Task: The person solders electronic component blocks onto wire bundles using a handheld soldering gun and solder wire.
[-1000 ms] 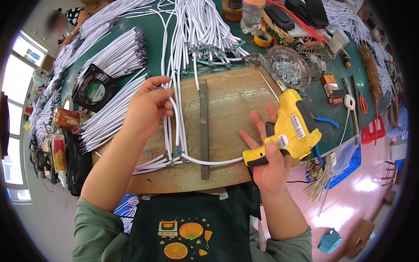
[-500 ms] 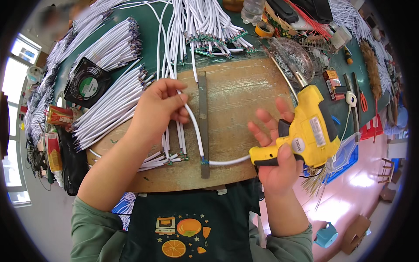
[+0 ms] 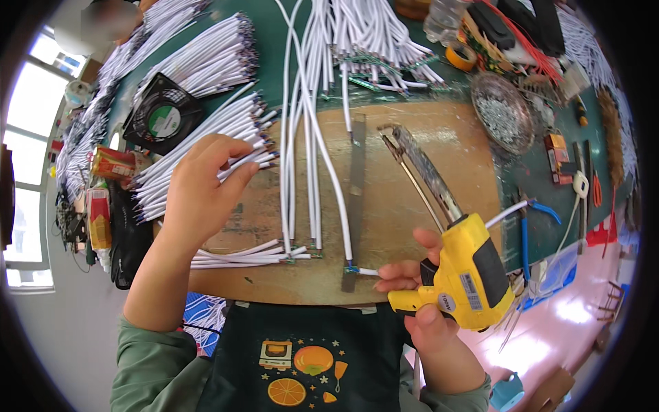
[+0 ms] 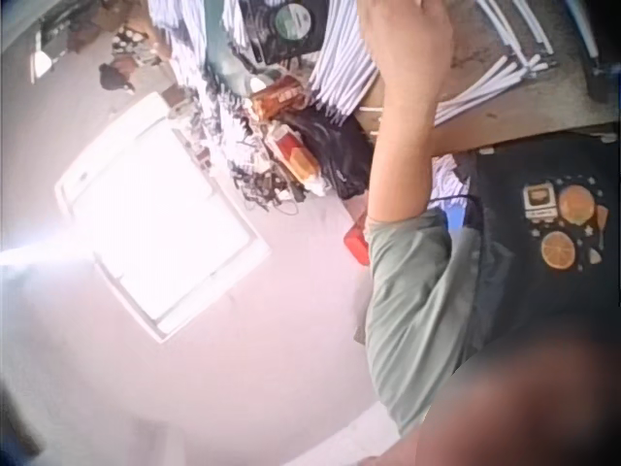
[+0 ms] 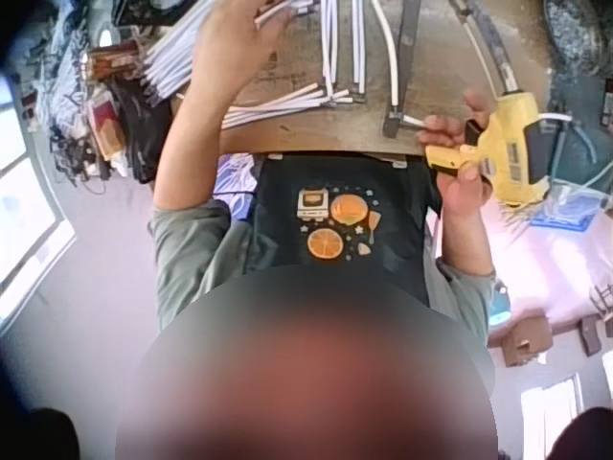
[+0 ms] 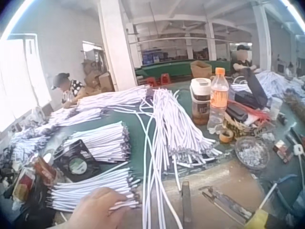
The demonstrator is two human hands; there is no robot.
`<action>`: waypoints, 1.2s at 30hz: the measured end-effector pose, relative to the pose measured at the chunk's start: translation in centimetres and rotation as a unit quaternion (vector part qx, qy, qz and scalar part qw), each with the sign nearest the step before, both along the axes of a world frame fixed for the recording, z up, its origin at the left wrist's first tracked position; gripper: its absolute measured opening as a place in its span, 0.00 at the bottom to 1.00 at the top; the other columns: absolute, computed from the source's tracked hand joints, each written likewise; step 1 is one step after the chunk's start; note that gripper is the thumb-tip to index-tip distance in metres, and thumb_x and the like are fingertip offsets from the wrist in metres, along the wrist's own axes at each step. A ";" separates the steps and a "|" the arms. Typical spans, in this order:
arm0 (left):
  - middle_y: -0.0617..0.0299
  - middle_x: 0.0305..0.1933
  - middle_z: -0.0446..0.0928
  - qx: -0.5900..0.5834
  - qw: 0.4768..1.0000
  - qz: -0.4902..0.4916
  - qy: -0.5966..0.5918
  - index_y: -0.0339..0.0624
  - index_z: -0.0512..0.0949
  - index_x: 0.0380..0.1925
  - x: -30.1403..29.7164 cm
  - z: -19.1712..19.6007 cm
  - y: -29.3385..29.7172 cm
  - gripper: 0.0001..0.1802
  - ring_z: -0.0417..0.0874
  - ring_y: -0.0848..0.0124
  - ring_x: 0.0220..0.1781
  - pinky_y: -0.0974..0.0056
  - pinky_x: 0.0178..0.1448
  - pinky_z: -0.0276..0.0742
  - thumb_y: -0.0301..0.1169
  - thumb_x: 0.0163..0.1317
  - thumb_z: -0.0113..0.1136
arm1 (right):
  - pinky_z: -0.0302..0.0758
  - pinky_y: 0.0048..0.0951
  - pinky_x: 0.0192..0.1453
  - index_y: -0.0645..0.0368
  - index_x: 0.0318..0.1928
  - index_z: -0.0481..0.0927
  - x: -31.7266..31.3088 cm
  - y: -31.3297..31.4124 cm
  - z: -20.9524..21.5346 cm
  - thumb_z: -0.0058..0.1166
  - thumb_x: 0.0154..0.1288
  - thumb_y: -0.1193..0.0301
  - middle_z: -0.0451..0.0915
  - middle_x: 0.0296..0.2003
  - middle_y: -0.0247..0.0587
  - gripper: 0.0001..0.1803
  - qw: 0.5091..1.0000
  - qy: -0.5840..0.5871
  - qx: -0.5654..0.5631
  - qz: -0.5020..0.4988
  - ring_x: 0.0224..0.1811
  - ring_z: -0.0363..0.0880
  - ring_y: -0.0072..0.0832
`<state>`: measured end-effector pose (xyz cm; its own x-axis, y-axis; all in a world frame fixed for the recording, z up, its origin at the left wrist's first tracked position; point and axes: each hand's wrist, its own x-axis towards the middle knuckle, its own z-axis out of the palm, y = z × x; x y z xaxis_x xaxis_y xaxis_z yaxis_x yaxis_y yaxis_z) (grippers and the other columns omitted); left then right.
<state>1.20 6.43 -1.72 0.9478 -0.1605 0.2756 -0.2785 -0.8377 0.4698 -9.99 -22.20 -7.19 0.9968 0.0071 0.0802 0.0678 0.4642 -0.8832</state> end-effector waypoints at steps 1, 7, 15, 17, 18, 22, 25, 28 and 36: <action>0.56 0.35 0.77 0.076 0.996 -0.009 -0.046 0.38 0.78 0.35 0.1 -0.6 1.0 0.11 0.76 0.60 0.35 0.59 0.40 0.72 0.27 0.51 0.64 | 0.85 0.38 0.41 0.66 0.61 0.57 0.3 0.2 0.0 0.59 0.60 0.55 0.57 0.65 0.56 0.39 1.000 -0.002 0.005 0.007 0.48 0.79 0.42; 0.58 0.33 0.75 0.096 0.995 -0.022 -0.034 0.39 0.79 0.30 -0.8 -2.0 2.0 0.08 0.75 0.56 0.39 0.57 0.45 0.71 0.27 0.49 0.65 | 0.85 0.40 0.42 0.67 0.61 0.57 1.7 1.3 0.2 0.59 0.61 0.56 0.57 0.64 0.57 0.38 1.000 -0.009 0.007 0.012 0.50 0.78 0.45; 0.61 0.32 0.73 0.133 0.988 -0.045 -0.064 0.44 0.79 0.30 -0.3 -3.0 1.8 0.06 0.74 0.60 0.39 0.58 0.42 0.69 0.28 0.50 0.64 | 0.83 0.39 0.46 0.64 0.64 0.57 1.5 1.5 0.4 0.66 0.54 0.58 0.59 0.65 0.53 0.44 0.999 0.037 0.038 0.014 0.51 0.78 0.47; 0.61 0.33 0.73 0.104 0.989 -0.032 -0.101 0.44 0.78 0.30 -0.4 -3.0 1.5 0.06 0.74 0.60 0.39 0.58 0.42 0.69 0.28 0.50 0.63 | 0.84 0.37 0.44 0.67 0.63 0.56 1.5 1.6 0.2 0.64 0.56 0.56 0.58 0.65 0.54 0.44 0.999 0.025 0.025 0.011 0.50 0.78 0.46; 0.61 0.34 0.73 0.075 0.988 -0.017 -0.136 0.44 0.78 0.30 -0.4 -2.9 1.4 0.06 0.74 0.60 0.39 0.58 0.43 0.68 0.28 0.51 0.63 | 0.85 0.36 0.42 0.69 0.62 0.54 1.4 1.6 0.2 0.63 0.57 0.55 0.58 0.64 0.55 0.44 1.000 0.014 0.014 0.011 0.49 0.79 0.44; 0.61 0.35 0.74 0.107 0.983 0.027 -0.146 0.44 0.77 0.32 0.2 -2.9 1.6 0.07 0.74 0.60 0.40 0.58 0.44 0.67 0.28 0.52 0.63 | 0.82 0.37 0.44 0.62 0.63 0.60 1.1 1.4 0.1 0.66 0.54 0.58 0.59 0.65 0.53 0.42 0.999 0.033 0.033 0.008 0.50 0.78 0.46; 0.59 0.35 0.75 0.117 0.986 0.022 -0.116 0.41 0.76 0.31 0.5 -3.0 1.7 0.09 0.75 0.57 0.41 0.56 0.47 0.69 0.25 0.50 0.64 | 0.82 0.37 0.45 0.62 0.63 0.61 1.1 1.2 -0.1 0.66 0.55 0.58 0.58 0.65 0.53 0.40 0.999 0.024 0.032 0.010 0.49 0.79 0.46; 0.61 0.35 0.75 0.077 0.989 -0.006 -0.127 0.43 0.76 0.34 0.2 -3.0 1.7 0.08 0.75 0.61 0.37 0.58 0.41 0.69 0.27 0.52 0.62 | 0.82 0.38 0.45 0.61 0.63 0.61 1.0 1.2 -0.3 0.65 0.56 0.58 0.58 0.65 0.53 0.40 0.999 0.023 0.028 0.012 0.50 0.78 0.47; 0.57 0.29 0.76 0.036 0.984 -0.162 0.056 0.40 0.79 0.36 -5.9 3.5 -3.9 0.08 0.78 0.60 0.29 0.61 0.32 0.74 0.23 0.54 0.62 | 0.77 0.37 0.49 0.55 0.65 0.59 0.7 0.7 -0.1 0.61 0.60 0.57 0.54 0.68 0.52 0.37 0.999 0.013 -0.015 0.049 0.54 0.76 0.47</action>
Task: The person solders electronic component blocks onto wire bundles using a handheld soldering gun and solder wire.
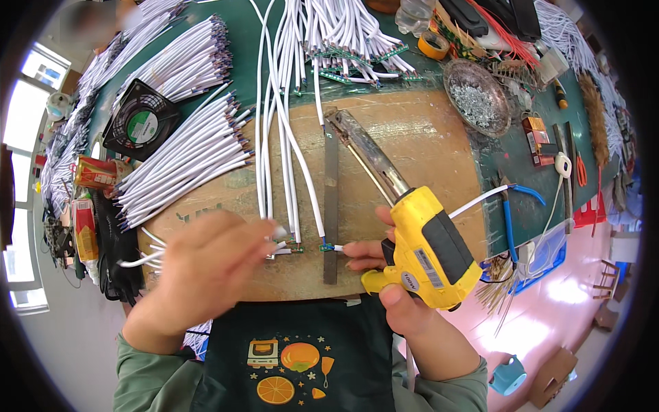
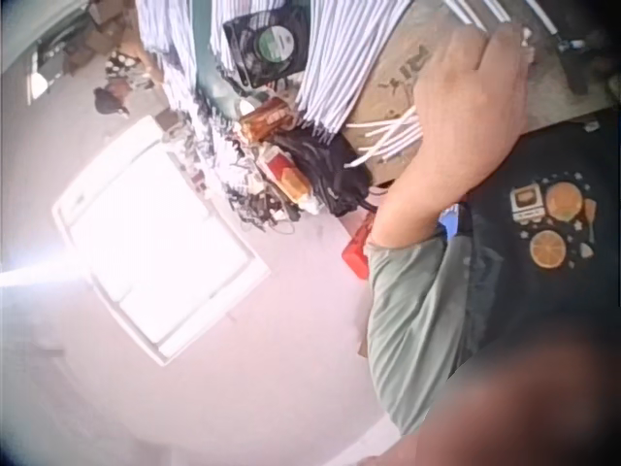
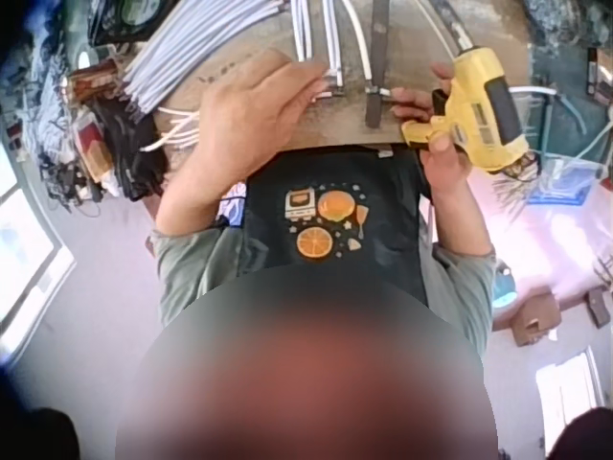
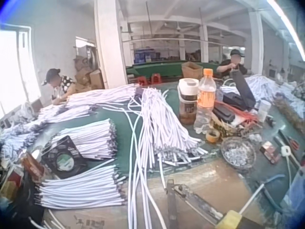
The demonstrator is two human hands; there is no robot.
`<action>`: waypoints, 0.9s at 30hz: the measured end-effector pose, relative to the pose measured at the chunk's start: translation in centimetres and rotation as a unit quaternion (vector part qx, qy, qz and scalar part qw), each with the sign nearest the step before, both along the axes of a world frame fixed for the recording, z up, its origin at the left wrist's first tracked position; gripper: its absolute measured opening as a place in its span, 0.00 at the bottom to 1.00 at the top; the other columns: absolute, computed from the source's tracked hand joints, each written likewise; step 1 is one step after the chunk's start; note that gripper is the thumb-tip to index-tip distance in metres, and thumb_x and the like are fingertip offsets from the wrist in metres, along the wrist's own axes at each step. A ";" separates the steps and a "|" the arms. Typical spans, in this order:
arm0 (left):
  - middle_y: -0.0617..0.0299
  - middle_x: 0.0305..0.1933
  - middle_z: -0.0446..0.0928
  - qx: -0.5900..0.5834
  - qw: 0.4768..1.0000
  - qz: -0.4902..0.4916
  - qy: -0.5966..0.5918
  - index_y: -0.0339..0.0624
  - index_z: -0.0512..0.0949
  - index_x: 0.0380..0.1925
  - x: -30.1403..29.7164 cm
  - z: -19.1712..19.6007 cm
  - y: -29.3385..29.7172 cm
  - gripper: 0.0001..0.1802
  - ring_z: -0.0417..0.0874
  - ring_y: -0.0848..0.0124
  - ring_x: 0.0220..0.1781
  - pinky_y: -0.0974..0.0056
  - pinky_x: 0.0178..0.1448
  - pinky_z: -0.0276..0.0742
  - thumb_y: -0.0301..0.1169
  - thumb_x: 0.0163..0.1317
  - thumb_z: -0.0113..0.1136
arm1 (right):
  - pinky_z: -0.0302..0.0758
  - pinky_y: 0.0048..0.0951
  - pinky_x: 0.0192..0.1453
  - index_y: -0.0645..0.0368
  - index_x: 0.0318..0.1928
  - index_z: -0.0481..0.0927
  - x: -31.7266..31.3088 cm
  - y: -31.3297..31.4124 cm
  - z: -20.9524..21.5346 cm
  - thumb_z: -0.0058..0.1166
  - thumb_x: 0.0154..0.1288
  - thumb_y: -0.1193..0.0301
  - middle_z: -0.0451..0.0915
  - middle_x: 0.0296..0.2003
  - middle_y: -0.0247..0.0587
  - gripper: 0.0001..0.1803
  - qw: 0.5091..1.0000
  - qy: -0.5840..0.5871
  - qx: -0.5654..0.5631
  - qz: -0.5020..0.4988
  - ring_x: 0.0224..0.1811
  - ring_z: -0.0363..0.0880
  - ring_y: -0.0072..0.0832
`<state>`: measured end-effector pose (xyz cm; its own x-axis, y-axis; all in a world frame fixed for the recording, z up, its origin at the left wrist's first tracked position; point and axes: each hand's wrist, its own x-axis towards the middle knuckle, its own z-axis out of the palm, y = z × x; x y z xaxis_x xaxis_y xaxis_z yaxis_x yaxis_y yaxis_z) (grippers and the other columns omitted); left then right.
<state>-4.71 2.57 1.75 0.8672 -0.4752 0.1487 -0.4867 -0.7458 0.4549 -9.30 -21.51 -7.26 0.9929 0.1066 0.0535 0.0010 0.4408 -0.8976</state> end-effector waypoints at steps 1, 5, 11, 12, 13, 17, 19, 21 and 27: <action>0.57 0.29 0.76 0.002 1.000 0.003 -0.001 0.40 0.79 0.36 -0.5 -0.8 -0.4 0.08 0.78 0.60 0.29 0.61 0.32 0.74 0.23 0.54 0.62 | 0.77 0.36 0.49 0.55 0.65 0.58 0.1 0.1 -0.2 0.61 0.60 0.57 0.53 0.68 0.52 0.38 1.000 -0.009 -0.001 0.010 0.55 0.75 0.47; 0.55 0.29 0.77 -0.082 0.996 0.015 0.029 0.39 0.77 0.35 -1.5 -4.3 -1.6 0.07 0.79 0.56 0.31 0.59 0.33 0.74 0.24 0.54 0.62 | 0.77 0.33 0.50 0.56 0.65 0.58 -0.1 0.2 0.1 0.61 0.60 0.57 0.51 0.69 0.52 0.39 1.000 0.000 0.010 0.025 0.57 0.73 0.46; 0.54 0.31 0.76 -0.127 0.990 0.017 0.063 0.38 0.77 0.36 -1.1 -4.3 -2.3 0.08 0.78 0.56 0.32 0.58 0.35 0.74 0.22 0.54 0.60 | 0.82 0.29 0.44 0.58 0.62 0.62 0.2 0.8 1.1 0.67 0.54 0.54 0.53 0.68 0.54 0.41 0.999 0.038 0.003 0.018 0.58 0.74 0.48; 0.54 0.31 0.76 -0.117 0.991 0.016 0.065 0.38 0.77 0.37 -1.1 -4.3 -2.4 0.08 0.78 0.56 0.32 0.58 0.35 0.74 0.23 0.55 0.60 | 0.82 0.28 0.43 0.57 0.62 0.62 0.2 0.7 0.9 0.67 0.53 0.54 0.52 0.68 0.54 0.42 0.999 0.043 0.002 0.024 0.58 0.73 0.48; 0.54 0.30 0.76 -0.108 0.992 0.014 0.067 0.38 0.78 0.37 -1.1 -4.3 -2.5 0.09 0.78 0.56 0.32 0.58 0.35 0.74 0.23 0.55 0.60 | 0.82 0.28 0.43 0.57 0.62 0.62 0.2 0.5 0.9 0.67 0.53 0.54 0.52 0.68 0.54 0.42 0.999 0.044 0.003 0.022 0.58 0.73 0.48; 0.55 0.30 0.76 -0.103 0.992 0.012 0.069 0.39 0.78 0.38 -1.2 -4.3 -2.7 0.09 0.78 0.56 0.31 0.58 0.34 0.74 0.24 0.55 0.60 | 0.81 0.28 0.44 0.55 0.63 0.61 0.3 -0.1 0.6 0.66 0.53 0.51 0.49 0.69 0.56 0.42 0.996 0.015 -0.042 0.071 0.59 0.72 0.47; 0.55 0.29 0.76 -0.114 0.990 0.021 0.079 0.38 0.78 0.36 -1.3 -4.2 -2.8 0.08 0.78 0.56 0.31 0.58 0.34 0.73 0.23 0.55 0.60 | 0.79 0.28 0.45 0.54 0.64 0.60 0.2 -0.3 0.2 0.64 0.55 0.50 0.47 0.70 0.57 0.42 0.992 -0.020 -0.070 0.099 0.60 0.72 0.47; 0.56 0.28 0.74 -0.120 0.989 0.033 0.074 0.40 0.78 0.36 -1.3 -4.5 -2.8 0.07 0.78 0.57 0.31 0.58 0.34 0.73 0.24 0.55 0.60 | 0.78 0.28 0.47 0.54 0.65 0.58 0.3 -0.3 0.2 0.62 0.56 0.49 0.47 0.70 0.57 0.43 0.991 -0.029 -0.075 0.111 0.61 0.71 0.46; 0.56 0.28 0.74 -0.117 0.991 0.028 0.065 0.40 0.77 0.34 -1.2 -4.5 -2.7 0.06 0.77 0.57 0.31 0.57 0.34 0.73 0.24 0.55 0.59 | 0.71 0.22 0.52 0.55 0.67 0.60 0.4 0.1 0.3 0.61 0.60 0.57 0.69 0.61 0.45 0.39 0.992 -0.048 -0.046 0.109 0.59 0.70 0.27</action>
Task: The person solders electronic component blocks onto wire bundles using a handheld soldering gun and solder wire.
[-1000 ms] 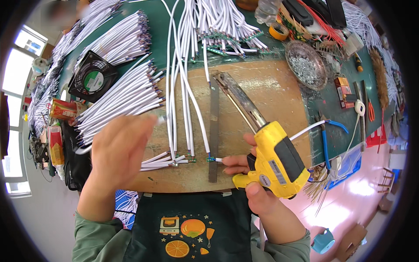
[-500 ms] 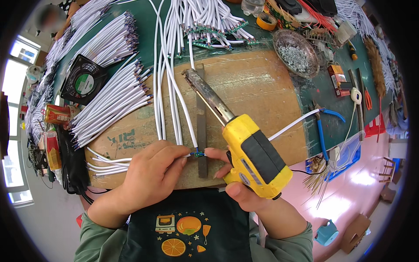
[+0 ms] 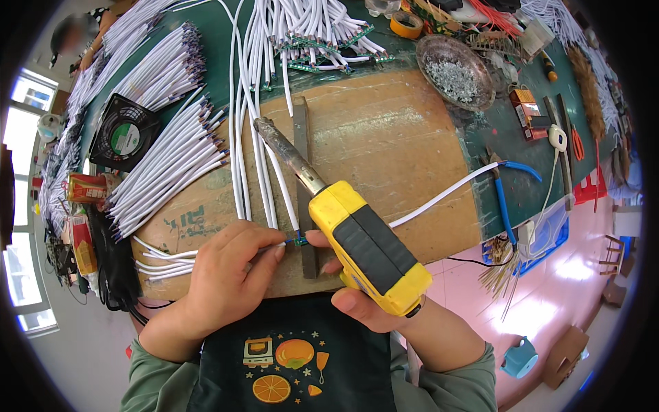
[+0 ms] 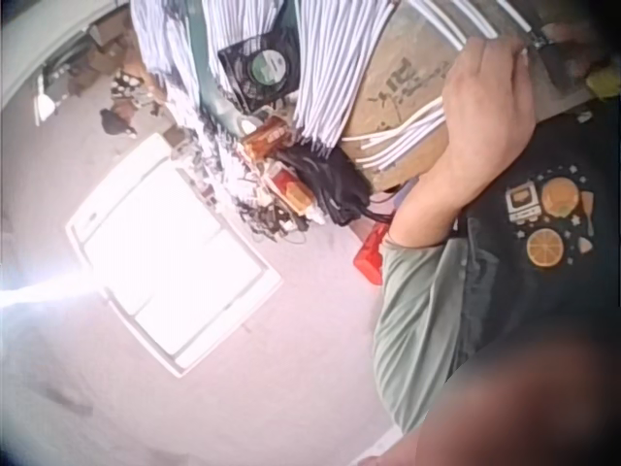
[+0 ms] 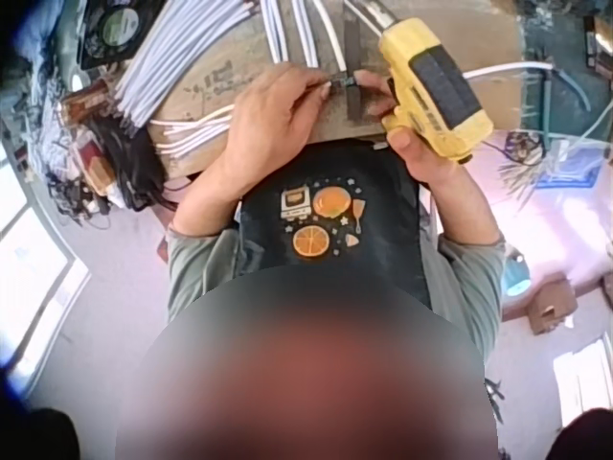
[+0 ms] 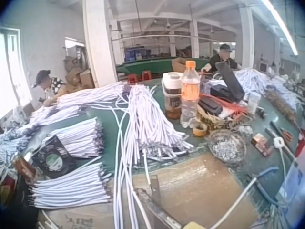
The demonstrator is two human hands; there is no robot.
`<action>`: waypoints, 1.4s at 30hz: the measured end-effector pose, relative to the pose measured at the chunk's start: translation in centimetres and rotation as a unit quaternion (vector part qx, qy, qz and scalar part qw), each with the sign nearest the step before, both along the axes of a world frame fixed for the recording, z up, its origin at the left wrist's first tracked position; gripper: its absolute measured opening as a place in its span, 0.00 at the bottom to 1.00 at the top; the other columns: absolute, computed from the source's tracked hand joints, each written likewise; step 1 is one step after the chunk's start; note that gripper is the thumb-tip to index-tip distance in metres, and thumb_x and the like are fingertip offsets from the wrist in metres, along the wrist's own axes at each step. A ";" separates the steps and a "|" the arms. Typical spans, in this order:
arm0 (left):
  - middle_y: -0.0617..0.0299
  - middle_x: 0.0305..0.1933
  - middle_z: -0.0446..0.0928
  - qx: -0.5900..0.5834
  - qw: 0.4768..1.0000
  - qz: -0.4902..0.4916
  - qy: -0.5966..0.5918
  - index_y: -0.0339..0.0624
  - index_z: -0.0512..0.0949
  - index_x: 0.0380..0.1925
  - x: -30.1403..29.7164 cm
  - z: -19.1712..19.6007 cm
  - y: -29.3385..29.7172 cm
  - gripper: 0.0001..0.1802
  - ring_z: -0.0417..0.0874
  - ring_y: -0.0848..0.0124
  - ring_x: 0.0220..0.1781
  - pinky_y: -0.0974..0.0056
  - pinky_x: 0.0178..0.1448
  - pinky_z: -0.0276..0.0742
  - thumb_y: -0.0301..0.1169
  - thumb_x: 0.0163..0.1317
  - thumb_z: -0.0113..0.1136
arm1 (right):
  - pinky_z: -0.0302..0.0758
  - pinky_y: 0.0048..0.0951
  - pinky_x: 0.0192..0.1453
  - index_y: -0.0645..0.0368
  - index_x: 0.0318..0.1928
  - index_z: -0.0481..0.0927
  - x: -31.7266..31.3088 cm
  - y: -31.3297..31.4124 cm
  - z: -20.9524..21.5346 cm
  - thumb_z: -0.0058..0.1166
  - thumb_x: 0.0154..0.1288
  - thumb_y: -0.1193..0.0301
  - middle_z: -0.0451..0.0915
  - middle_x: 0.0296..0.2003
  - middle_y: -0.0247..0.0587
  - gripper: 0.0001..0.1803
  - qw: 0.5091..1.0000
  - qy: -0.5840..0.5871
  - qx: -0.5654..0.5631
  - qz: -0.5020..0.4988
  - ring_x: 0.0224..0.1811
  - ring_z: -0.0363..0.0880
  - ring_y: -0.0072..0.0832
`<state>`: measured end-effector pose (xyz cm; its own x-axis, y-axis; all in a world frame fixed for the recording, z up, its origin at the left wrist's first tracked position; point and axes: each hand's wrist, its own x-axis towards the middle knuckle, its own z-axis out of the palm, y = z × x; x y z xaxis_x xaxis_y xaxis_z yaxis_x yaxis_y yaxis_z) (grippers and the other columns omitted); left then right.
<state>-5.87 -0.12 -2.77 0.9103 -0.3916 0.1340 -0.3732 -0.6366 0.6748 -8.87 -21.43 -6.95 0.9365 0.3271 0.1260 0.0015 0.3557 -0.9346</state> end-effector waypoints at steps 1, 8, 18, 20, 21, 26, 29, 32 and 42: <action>0.56 0.28 0.74 -0.001 1.000 -0.007 0.005 0.40 0.77 0.34 0.0 0.0 0.0 0.06 0.77 0.57 0.31 0.57 0.33 0.73 0.23 0.54 0.59 | 0.71 0.21 0.51 0.55 0.66 0.62 0.0 0.0 0.0 0.61 0.61 0.58 0.70 0.60 0.45 0.37 1.000 0.007 -0.006 -0.004 0.55 0.71 0.25; 0.56 0.28 0.74 -0.018 1.000 0.001 0.000 0.40 0.77 0.34 -0.2 0.0 -0.2 0.06 0.77 0.56 0.30 0.57 0.33 0.73 0.23 0.54 0.59 | 0.76 0.21 0.44 0.58 0.65 0.59 0.2 -0.8 0.1 0.64 0.56 0.53 0.52 0.69 0.56 0.43 0.996 0.027 -0.078 0.034 0.62 0.70 0.41; 0.56 0.28 0.75 -0.021 1.000 0.011 0.013 0.39 0.77 0.33 -0.3 0.2 -0.1 0.06 0.78 0.56 0.30 0.57 0.34 0.73 0.23 0.54 0.60 | 0.75 0.19 0.44 0.55 0.70 0.53 0.2 -0.7 -0.1 0.63 0.58 0.56 0.54 0.69 0.54 0.46 0.995 0.010 -0.096 0.038 0.62 0.70 0.41; 0.55 0.28 0.75 -0.025 1.000 0.009 0.012 0.38 0.77 0.33 -0.3 0.1 -0.2 0.06 0.78 0.56 0.30 0.57 0.34 0.73 0.23 0.54 0.60 | 0.75 0.18 0.44 0.55 0.70 0.53 0.2 -0.7 -0.1 0.63 0.58 0.56 0.54 0.69 0.54 0.45 0.994 -0.012 -0.107 0.035 0.62 0.70 0.40; 0.55 0.28 0.75 -0.030 0.999 0.006 0.006 0.38 0.77 0.33 -0.2 0.0 -0.2 0.06 0.78 0.56 0.30 0.57 0.33 0.73 0.23 0.53 0.60 | 0.75 0.18 0.44 0.55 0.70 0.53 0.1 -0.7 -0.2 0.63 0.58 0.56 0.54 0.69 0.54 0.45 0.994 -0.011 -0.108 0.034 0.62 0.70 0.40; 0.55 0.28 0.75 -0.062 0.998 0.000 -0.004 0.37 0.77 0.33 -0.4 -0.3 -0.2 0.07 0.78 0.56 0.29 0.57 0.33 0.72 0.22 0.52 0.61 | 0.74 0.17 0.43 0.56 0.69 0.54 0.1 -0.5 -0.3 0.62 0.59 0.56 0.56 0.68 0.52 0.44 0.991 -0.040 -0.131 0.010 0.62 0.70 0.37; 0.56 0.29 0.76 -0.050 0.999 -0.009 -0.009 0.38 0.77 0.32 -0.4 -0.2 -0.2 0.08 0.78 0.58 0.30 0.59 0.33 0.72 0.22 0.51 0.62 | 0.70 0.34 0.57 0.64 0.56 0.71 0.0 0.4 0.6 0.61 0.60 0.58 0.73 0.54 0.51 0.30 0.990 -0.030 -0.120 -0.067 0.54 0.75 0.41; 0.58 0.28 0.75 -0.001 0.996 -0.025 -0.087 0.40 0.78 0.32 -0.2 -0.2 0.0 0.08 0.78 0.59 0.30 0.60 0.34 0.71 0.23 0.50 0.63 | 0.70 0.35 0.57 0.65 0.57 0.70 0.1 0.3 0.7 0.62 0.59 0.58 0.72 0.55 0.53 0.31 0.988 -0.033 -0.136 -0.058 0.54 0.75 0.43; 0.56 0.29 0.77 -0.009 0.999 -0.052 -0.003 0.39 0.78 0.31 0.1 0.1 0.0 0.07 0.78 0.57 0.30 0.58 0.34 0.72 0.23 0.50 0.63 | 0.71 0.36 0.57 0.65 0.57 0.69 -0.1 0.2 0.3 0.63 0.58 0.58 0.71 0.55 0.54 0.33 0.986 -0.037 -0.152 -0.060 0.55 0.74 0.45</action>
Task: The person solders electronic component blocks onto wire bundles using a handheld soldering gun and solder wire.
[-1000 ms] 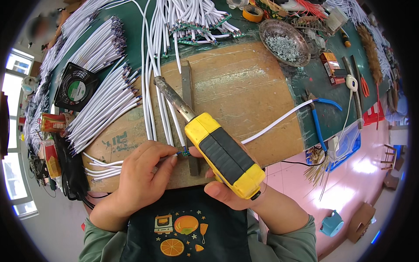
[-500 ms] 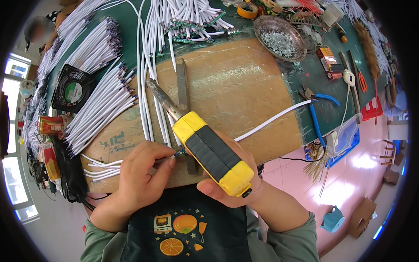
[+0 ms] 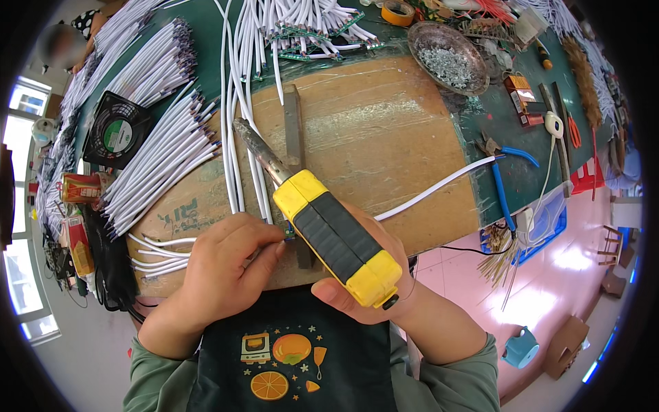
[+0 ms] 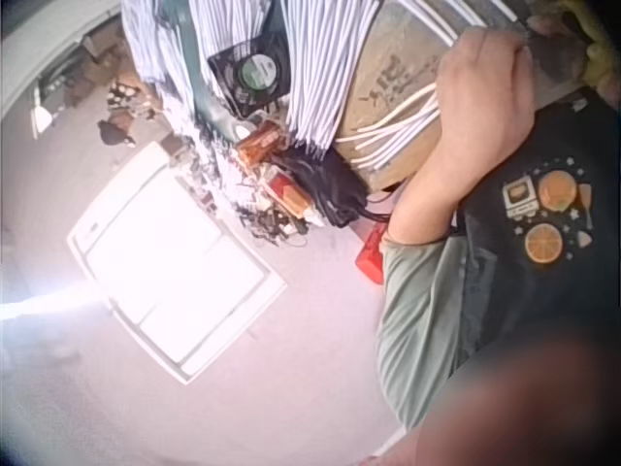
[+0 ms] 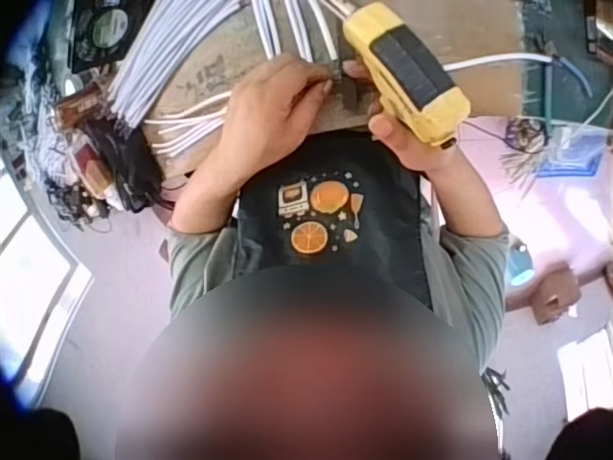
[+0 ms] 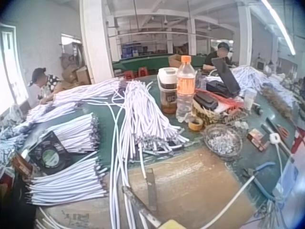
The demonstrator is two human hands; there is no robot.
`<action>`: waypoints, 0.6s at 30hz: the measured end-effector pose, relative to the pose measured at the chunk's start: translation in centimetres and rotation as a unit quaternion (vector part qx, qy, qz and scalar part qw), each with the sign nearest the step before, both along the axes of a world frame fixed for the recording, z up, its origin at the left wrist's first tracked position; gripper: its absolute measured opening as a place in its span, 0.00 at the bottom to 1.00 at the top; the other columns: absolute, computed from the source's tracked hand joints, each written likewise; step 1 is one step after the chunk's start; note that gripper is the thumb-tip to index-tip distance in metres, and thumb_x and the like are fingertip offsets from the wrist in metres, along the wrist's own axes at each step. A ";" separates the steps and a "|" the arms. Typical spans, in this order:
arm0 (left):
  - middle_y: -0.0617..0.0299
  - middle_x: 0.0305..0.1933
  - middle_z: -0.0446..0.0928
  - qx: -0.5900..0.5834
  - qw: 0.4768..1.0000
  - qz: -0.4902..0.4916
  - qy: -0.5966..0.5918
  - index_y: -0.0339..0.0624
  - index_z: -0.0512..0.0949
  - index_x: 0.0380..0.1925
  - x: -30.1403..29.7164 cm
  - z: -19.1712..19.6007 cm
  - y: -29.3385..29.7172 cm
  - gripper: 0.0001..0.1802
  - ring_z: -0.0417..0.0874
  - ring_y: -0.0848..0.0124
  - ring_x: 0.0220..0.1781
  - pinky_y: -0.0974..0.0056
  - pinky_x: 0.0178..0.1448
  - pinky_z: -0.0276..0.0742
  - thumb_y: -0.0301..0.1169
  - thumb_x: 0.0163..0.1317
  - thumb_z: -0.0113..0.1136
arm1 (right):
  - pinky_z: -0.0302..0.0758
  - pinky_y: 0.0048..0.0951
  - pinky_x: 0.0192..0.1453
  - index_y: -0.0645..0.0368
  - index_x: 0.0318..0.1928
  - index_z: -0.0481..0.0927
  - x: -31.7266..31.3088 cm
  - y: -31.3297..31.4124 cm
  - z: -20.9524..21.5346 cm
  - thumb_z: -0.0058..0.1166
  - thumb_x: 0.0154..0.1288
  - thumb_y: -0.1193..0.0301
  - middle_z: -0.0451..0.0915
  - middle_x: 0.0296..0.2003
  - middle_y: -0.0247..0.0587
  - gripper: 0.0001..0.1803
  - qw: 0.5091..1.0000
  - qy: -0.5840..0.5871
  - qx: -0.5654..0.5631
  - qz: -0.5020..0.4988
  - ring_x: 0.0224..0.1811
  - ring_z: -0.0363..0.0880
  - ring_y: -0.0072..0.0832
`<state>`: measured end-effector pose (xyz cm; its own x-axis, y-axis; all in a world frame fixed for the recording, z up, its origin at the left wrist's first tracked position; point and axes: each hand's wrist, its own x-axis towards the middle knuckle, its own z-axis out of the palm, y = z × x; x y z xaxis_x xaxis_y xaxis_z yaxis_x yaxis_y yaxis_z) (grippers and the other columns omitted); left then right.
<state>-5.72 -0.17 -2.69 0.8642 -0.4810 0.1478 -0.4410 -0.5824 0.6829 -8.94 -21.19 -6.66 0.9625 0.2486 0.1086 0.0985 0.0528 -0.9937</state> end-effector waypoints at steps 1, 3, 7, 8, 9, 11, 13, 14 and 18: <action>0.56 0.29 0.77 -0.010 1.000 0.012 -0.002 0.39 0.78 0.31 -0.1 0.0 -0.1 0.07 0.78 0.57 0.31 0.58 0.35 0.72 0.23 0.50 0.63 | 0.71 0.35 0.57 0.65 0.57 0.69 0.0 0.0 0.0 0.63 0.58 0.58 0.71 0.55 0.54 0.33 1.000 0.001 0.007 0.001 0.55 0.74 0.45; 0.56 0.30 0.77 0.010 1.000 0.006 -0.024 0.39 0.78 0.32 -0.1 0.0 0.0 0.08 0.78 0.58 0.31 0.59 0.36 0.72 0.23 0.50 0.63 | 0.71 0.35 0.57 0.65 0.57 0.69 0.0 0.0 0.0 0.62 0.58 0.58 0.71 0.55 0.54 0.32 1.000 0.003 0.015 0.001 0.55 0.74 0.45; 0.57 0.31 0.77 0.025 0.996 0.018 -0.081 0.40 0.79 0.33 -0.3 -0.1 -0.2 0.10 0.78 0.59 0.33 0.60 0.37 0.72 0.22 0.48 0.64 | 0.71 0.35 0.57 0.66 0.57 0.69 -0.3 -0.2 -0.4 0.63 0.57 0.60 0.72 0.54 0.54 0.33 1.000 0.010 0.013 0.010 0.55 0.74 0.44; 0.57 0.31 0.77 0.025 0.996 0.017 -0.081 0.40 0.79 0.33 -0.3 -0.1 -0.2 0.10 0.78 0.59 0.33 0.60 0.37 0.72 0.22 0.48 0.64 | 0.71 0.35 0.57 0.66 0.57 0.69 -0.4 -0.1 -0.5 0.63 0.57 0.60 0.72 0.54 0.54 0.33 1.000 0.010 0.027 0.003 0.54 0.75 0.44; 0.58 0.32 0.77 0.024 0.996 0.013 -0.080 0.41 0.79 0.33 -0.3 -0.2 -0.1 0.10 0.78 0.59 0.33 0.60 0.37 0.72 0.22 0.48 0.64 | 0.71 0.35 0.57 0.66 0.57 0.69 -0.3 -0.1 -0.5 0.63 0.57 0.60 0.72 0.54 0.54 0.33 1.000 0.010 0.028 0.002 0.54 0.75 0.44; 0.58 0.32 0.77 0.023 0.996 0.010 -0.080 0.41 0.79 0.33 -0.2 -0.3 -0.1 0.11 0.78 0.59 0.33 0.60 0.37 0.72 0.22 0.48 0.65 | 0.71 0.35 0.57 0.67 0.57 0.68 -0.1 -0.1 -0.3 0.63 0.57 0.61 0.73 0.54 0.54 0.33 1.000 -0.006 0.014 0.001 0.54 0.75 0.44; 0.59 0.32 0.77 0.016 0.997 0.011 -0.081 0.41 0.79 0.33 -0.1 -0.4 -0.1 0.11 0.77 0.60 0.33 0.60 0.37 0.71 0.21 0.47 0.65 | 0.71 0.35 0.57 0.67 0.57 0.69 0.0 -0.1 -0.2 0.63 0.57 0.60 0.73 0.54 0.54 0.32 1.000 -0.004 0.015 0.001 0.54 0.75 0.44; 0.59 0.32 0.77 0.016 0.997 0.010 -0.081 0.41 0.79 0.33 -0.1 -0.4 -0.1 0.11 0.77 0.60 0.33 0.60 0.37 0.71 0.21 0.47 0.65 | 0.71 0.35 0.56 0.66 0.57 0.69 0.0 -0.1 -0.1 0.63 0.57 0.60 0.73 0.54 0.54 0.32 1.000 -0.003 0.015 0.001 0.53 0.75 0.44; 0.61 0.32 0.77 0.028 0.992 0.001 -0.124 0.41 0.78 0.34 0.2 -0.9 0.0 0.12 0.77 0.62 0.32 0.61 0.36 0.69 0.22 0.47 0.64 | 0.72 0.34 0.55 0.67 0.57 0.68 0.0 0.1 -0.3 0.63 0.57 0.59 0.73 0.53 0.53 0.33 1.000 0.006 0.021 0.003 0.52 0.76 0.43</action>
<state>-5.47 -0.18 -3.58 0.8052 -0.4933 0.3291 -0.5906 -0.6171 0.5199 -8.96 -21.13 -6.93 0.9622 0.2500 0.1077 0.0860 0.0958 -0.9917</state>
